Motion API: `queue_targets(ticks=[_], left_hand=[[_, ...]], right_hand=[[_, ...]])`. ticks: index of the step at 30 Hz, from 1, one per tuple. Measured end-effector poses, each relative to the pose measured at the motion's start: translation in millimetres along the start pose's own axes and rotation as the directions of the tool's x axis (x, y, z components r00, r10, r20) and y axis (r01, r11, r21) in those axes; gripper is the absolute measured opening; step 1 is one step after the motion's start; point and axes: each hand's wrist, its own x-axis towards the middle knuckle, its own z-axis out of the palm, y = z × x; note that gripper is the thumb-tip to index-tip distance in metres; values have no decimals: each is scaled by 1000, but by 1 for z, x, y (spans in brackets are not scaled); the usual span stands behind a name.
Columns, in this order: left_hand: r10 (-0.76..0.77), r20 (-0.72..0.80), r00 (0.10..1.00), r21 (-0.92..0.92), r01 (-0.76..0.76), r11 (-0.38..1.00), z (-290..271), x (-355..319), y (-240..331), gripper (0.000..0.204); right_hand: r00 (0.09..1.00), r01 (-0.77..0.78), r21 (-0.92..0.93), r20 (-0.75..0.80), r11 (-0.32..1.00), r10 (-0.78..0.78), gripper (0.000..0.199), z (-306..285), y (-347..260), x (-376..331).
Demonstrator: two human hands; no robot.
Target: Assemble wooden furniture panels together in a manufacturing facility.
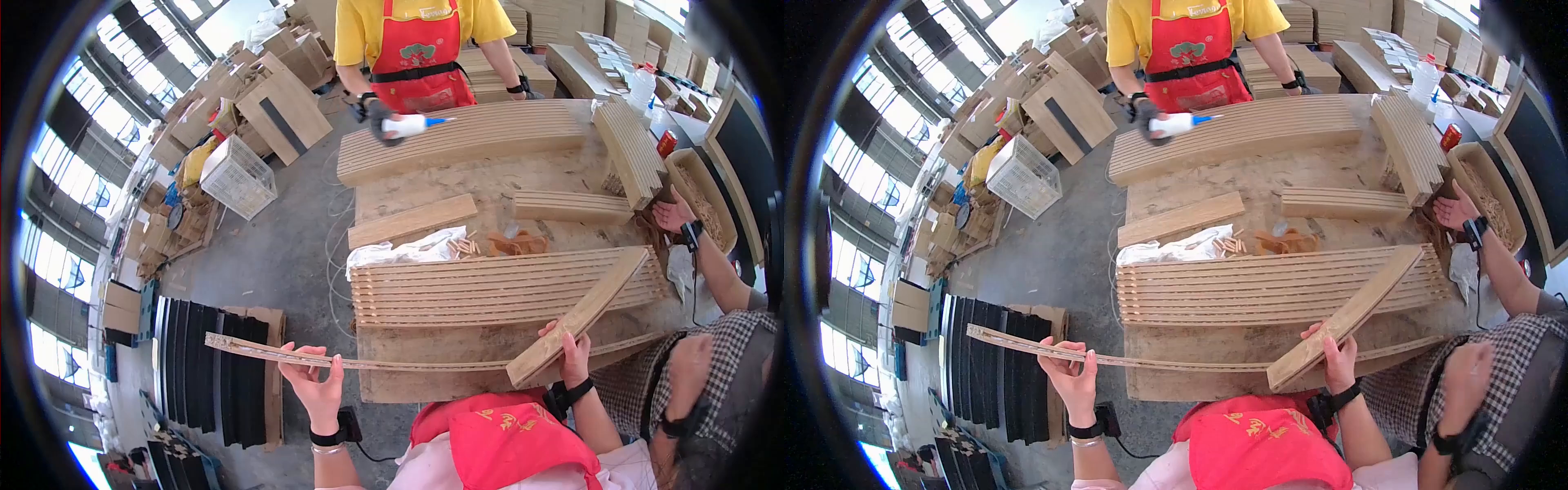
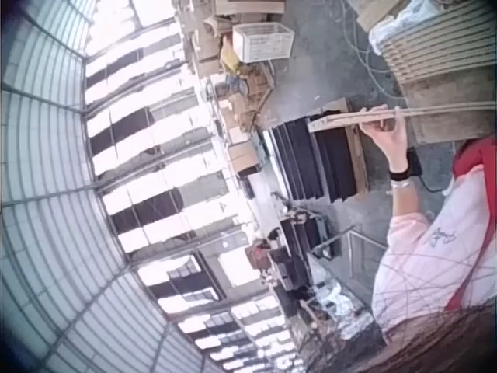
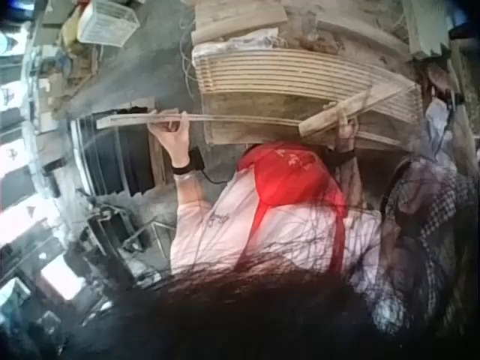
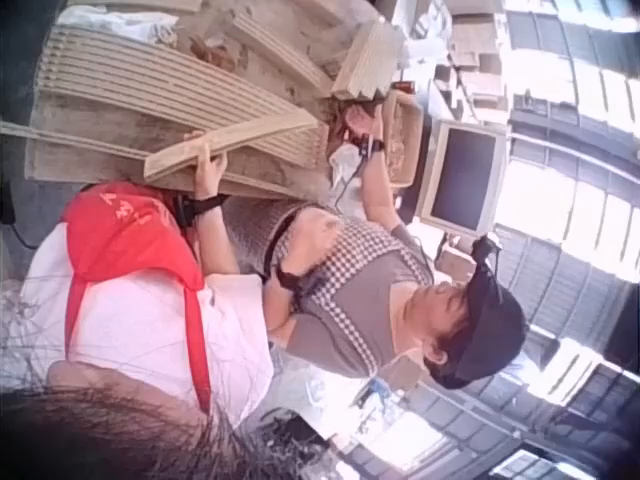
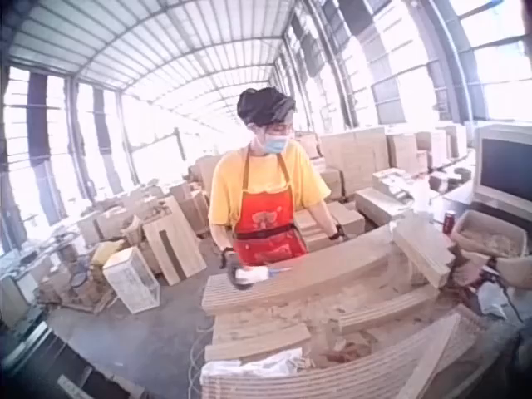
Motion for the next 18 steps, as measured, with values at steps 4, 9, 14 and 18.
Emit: queue_targets(ticks=[4,9,14,18], left_hand=[[21,-48,999,45,-19,999,0,5,-4,79],[127,-65,990,179,-113,977,6,-14,-16,79],[107,-97,989,144,-93,985,12,-11,-13,79],[94,-116,989,181,-72,981,-1,-13,-33,77]], right_hand=[[998,54,-74,-12,996,-55,40,4,4,11],[993,44,-88,-102,995,-53,34,6,-10,16],[956,133,-103,-248,986,-155,29,-20,-64,20],[879,118,-303,-411,946,-241,27,-62,-90,35]])
